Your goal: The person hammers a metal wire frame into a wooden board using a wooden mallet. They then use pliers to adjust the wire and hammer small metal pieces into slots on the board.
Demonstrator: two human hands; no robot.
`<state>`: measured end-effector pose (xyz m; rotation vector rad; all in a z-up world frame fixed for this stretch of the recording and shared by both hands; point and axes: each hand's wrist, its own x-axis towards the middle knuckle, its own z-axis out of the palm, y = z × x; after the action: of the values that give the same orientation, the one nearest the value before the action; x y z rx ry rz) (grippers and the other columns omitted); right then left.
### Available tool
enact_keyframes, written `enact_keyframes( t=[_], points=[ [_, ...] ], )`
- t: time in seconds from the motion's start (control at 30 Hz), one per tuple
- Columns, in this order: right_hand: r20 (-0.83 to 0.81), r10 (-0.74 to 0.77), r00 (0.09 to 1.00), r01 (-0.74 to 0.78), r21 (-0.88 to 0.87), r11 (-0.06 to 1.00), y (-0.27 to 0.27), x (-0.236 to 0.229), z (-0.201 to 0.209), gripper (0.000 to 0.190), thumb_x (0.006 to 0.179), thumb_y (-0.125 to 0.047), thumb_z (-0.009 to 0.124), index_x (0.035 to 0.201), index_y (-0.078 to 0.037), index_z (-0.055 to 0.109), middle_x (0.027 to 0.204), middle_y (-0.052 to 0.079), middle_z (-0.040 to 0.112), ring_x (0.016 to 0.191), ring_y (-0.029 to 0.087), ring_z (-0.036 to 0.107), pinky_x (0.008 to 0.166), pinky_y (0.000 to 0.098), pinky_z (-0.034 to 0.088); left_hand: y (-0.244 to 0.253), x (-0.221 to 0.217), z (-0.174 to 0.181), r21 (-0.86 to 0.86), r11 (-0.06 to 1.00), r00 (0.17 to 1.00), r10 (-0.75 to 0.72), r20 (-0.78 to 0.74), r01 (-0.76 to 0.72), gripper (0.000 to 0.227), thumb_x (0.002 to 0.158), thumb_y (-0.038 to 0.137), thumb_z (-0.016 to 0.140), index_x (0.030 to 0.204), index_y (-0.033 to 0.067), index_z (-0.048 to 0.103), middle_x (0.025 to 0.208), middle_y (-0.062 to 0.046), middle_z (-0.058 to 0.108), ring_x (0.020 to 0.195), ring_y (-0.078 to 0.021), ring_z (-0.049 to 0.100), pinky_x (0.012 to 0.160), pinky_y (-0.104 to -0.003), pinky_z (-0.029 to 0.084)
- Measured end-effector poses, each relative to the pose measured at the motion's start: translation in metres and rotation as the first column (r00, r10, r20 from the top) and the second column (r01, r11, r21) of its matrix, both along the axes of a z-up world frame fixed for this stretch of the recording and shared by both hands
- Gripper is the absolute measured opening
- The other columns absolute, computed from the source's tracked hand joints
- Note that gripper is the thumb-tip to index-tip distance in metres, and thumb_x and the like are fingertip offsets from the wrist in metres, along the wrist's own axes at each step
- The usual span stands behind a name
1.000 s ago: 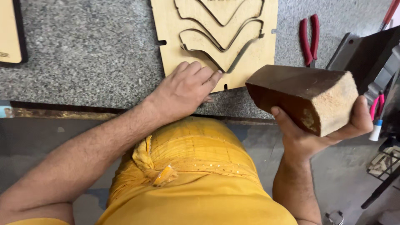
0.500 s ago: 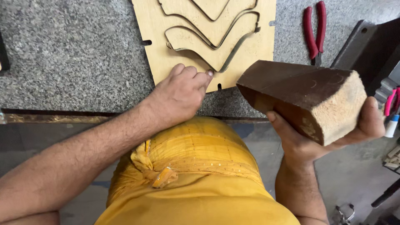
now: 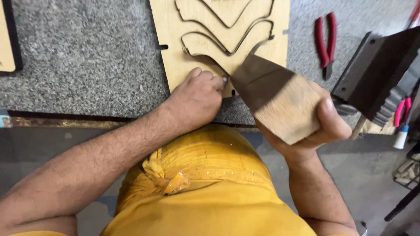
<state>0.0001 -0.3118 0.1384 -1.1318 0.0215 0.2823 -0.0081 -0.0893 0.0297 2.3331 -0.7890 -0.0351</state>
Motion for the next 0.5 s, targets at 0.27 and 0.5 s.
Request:
enact_keyframes(
  t=[0.27,0.5],
  points=[
    [0.493,0.298,0.817,0.273,-0.788,0.552,0.001,-0.016,0.025,0.058,0.098,-0.035,0.077,0.133,0.000,0.047,0.124,0.014,0.062,0.110,0.023,0.069,0.095,0.0343,0.059,-0.003,0.000,-0.003,0.072,0.997,0.999,-0.022,-0.042,0.025,0.023,0.081,0.010,0.061,0.095,-0.0008,0.075,0.105,-0.009,0.070,0.097,-0.0232,0.061,0.091,-0.040,0.045],
    [0.563,0.266,0.783,0.332,-0.738,0.587,0.003,-0.006,0.016,0.065,0.096,-0.031,0.082,0.136,-0.003,0.039,0.130,0.015,0.057,0.113,0.024,0.067,0.096,0.0353,0.059,-0.003,0.001,0.000,0.096,0.995,0.998,-0.028,-0.061,0.034,0.019,0.076,0.012,0.064,0.085,0.0031,0.078,0.103,-0.008,0.070,0.097,-0.0227,0.061,0.091,-0.042,0.044]
  ],
)
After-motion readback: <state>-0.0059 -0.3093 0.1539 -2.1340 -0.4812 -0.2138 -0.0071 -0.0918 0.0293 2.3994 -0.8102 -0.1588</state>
